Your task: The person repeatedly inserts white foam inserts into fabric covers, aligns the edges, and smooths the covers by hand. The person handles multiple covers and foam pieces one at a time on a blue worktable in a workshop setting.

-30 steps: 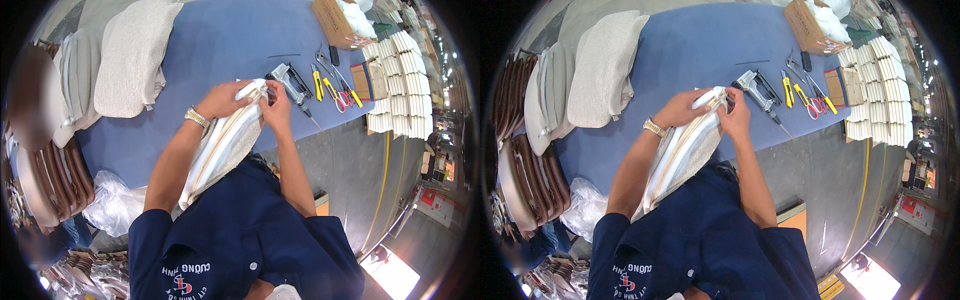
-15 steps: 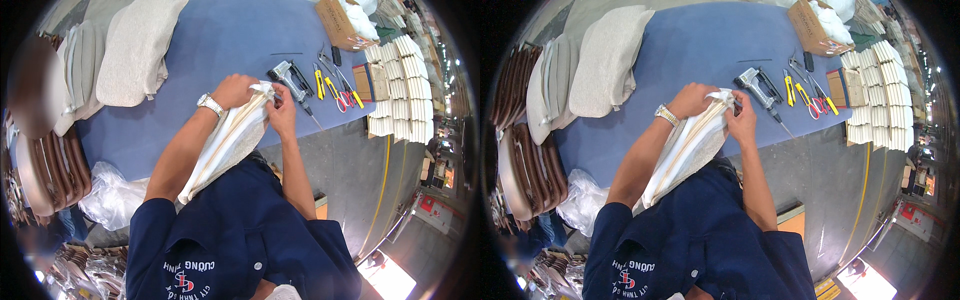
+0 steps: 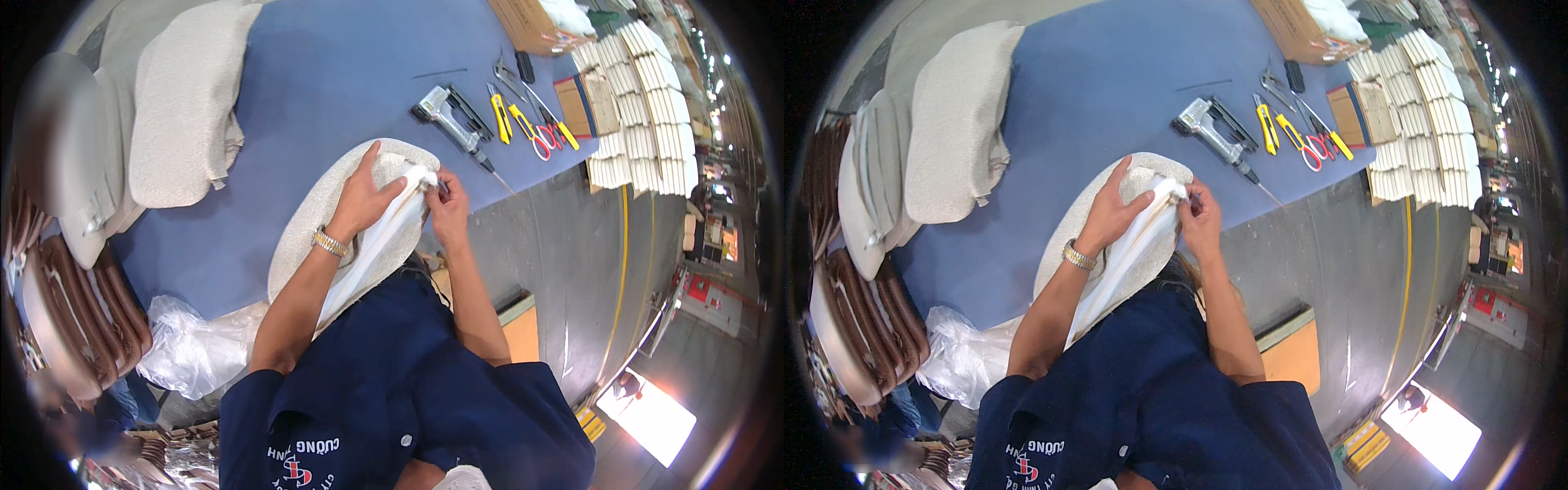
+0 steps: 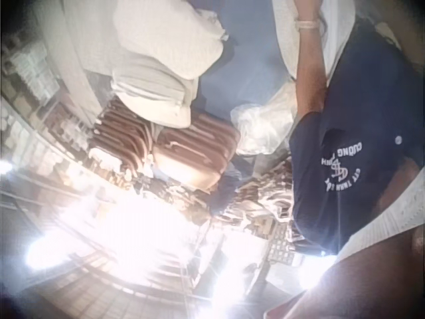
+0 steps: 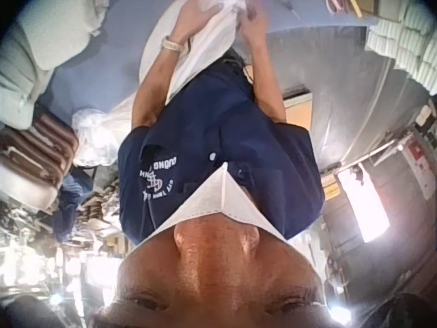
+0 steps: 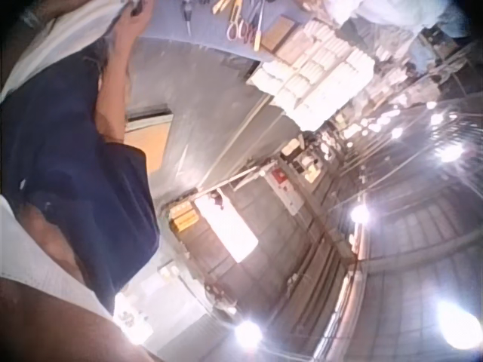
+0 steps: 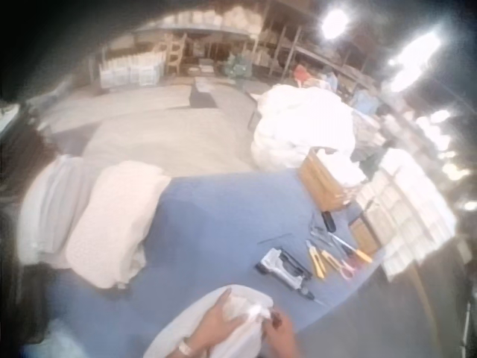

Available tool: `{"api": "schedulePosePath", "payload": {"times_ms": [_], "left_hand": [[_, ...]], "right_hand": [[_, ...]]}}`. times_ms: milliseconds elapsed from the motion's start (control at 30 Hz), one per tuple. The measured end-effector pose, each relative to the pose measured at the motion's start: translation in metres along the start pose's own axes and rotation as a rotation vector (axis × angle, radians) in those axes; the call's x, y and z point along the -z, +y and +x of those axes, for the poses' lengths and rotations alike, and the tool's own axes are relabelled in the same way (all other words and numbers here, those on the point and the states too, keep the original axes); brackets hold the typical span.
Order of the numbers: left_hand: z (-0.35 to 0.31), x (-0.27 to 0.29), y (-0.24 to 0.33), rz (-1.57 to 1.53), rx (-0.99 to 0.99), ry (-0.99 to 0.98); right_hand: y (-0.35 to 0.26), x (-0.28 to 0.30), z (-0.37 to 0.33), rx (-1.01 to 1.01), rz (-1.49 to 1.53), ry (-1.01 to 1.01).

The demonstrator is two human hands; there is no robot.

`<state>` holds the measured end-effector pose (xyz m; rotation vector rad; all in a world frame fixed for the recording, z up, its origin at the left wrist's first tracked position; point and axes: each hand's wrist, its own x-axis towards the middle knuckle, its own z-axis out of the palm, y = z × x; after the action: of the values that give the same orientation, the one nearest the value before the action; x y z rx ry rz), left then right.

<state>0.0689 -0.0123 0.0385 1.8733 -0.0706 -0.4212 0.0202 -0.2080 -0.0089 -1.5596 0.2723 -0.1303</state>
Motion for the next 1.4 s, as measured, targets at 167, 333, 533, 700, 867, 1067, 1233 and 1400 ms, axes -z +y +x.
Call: {"api": "schedulePosePath", "payload": {"times_ms": [167, 333, 533, 700, 867, 1067, 1233, 1400], "left_hand": [[-0.023, -0.041, -0.027, 0.079, -0.191, 0.062], [-0.032, -0.068, -0.036, 0.215, -0.335, 0.093], [-0.043, -0.088, -0.057, 0.301, -0.296, 0.053], [-0.051, -0.092, -0.058, 0.143, -0.055, 0.144], [-0.043, -0.118, -0.043, 0.634, -0.278, 0.076], [-0.043, -0.142, -0.061, 0.927, -0.312, 0.063], [-0.047, -0.134, -0.069, 0.858, -0.370, -0.014], [-0.052, -0.135, -0.058, 0.878, -0.383, -0.043]], "right_hand": [[0.049, 0.019, -0.036, -0.175, 0.068, 0.120], [0.060, 0.026, -0.037, -0.135, 0.064, 0.127], [0.099, 0.056, -0.052, -0.293, -0.019, -0.002], [0.080, 0.064, -0.058, 0.040, -0.345, 0.027], [0.088, 0.073, -0.049, -0.136, -0.304, 0.014], [0.082, 0.069, -0.037, -0.274, -0.098, 0.136], [0.084, 0.070, -0.033, -0.299, -0.010, 0.203], [0.088, 0.086, -0.036, -0.372, 0.131, 0.101]]}}
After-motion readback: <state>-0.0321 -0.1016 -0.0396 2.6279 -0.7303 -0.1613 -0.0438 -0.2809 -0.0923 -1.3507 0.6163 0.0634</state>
